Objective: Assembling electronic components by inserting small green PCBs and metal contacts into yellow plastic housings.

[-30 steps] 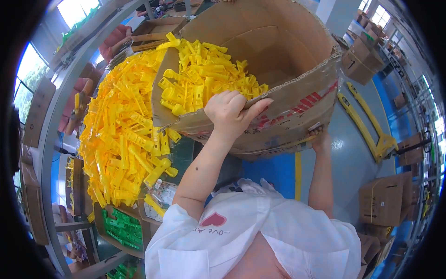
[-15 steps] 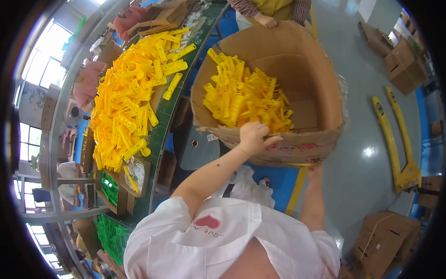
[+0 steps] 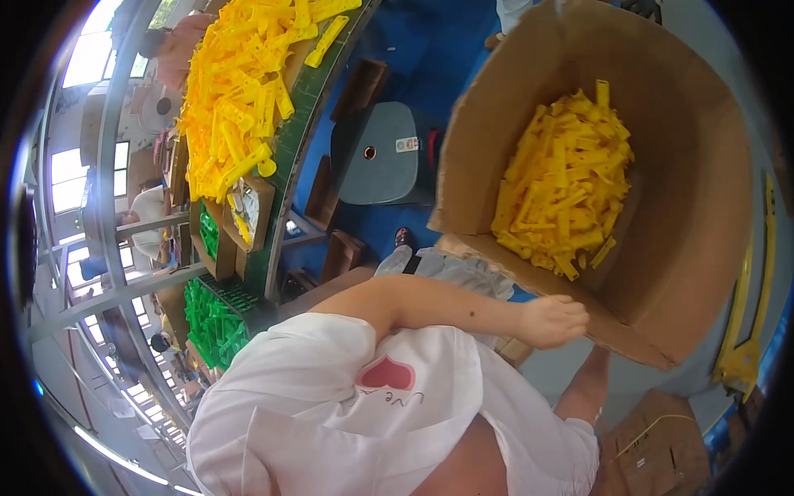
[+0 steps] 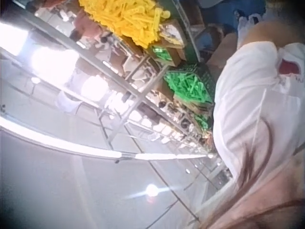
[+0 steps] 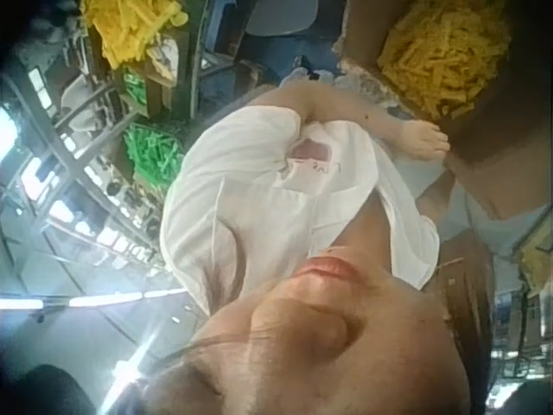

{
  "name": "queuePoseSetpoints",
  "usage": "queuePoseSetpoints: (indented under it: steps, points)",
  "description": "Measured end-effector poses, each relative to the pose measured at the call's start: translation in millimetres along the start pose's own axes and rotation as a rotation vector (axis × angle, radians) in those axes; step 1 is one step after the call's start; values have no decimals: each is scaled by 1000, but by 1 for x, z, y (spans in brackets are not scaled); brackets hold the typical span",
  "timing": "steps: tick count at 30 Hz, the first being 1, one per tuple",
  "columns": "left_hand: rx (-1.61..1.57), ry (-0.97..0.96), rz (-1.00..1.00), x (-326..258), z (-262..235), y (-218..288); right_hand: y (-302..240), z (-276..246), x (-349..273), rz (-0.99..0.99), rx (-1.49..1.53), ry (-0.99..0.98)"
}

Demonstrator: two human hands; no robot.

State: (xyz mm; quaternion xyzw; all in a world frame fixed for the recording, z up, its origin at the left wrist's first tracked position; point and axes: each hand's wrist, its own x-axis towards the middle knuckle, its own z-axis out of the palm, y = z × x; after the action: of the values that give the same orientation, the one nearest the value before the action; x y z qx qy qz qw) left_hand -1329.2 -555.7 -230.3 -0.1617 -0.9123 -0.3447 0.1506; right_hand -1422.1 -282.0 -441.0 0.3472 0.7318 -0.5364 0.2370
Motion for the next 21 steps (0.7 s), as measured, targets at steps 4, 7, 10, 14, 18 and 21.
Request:
queuePoseSetpoints:
  steps: [4,7,10,14,18,21]
  points:
    - [-194,28,-101,44,10,25,-3,-76,-19,-122,-141,217]
    - [-528,120,-223,62,-5,38,-21,-121,-21,-232,-248,356]
    - [-803,290,-190,44,-50,37,-63,-147,8,-336,-321,540]
    - [-679,329,-644,-48,-122,9,-135,-201,85,-555,-396,639]
    - [-503,343,-1270,-148,-185,2,-174,-287,54,-821,-451,723]
    - [-156,565,-1494,-244,-198,16,-222,-185,1,-1026,-452,775]
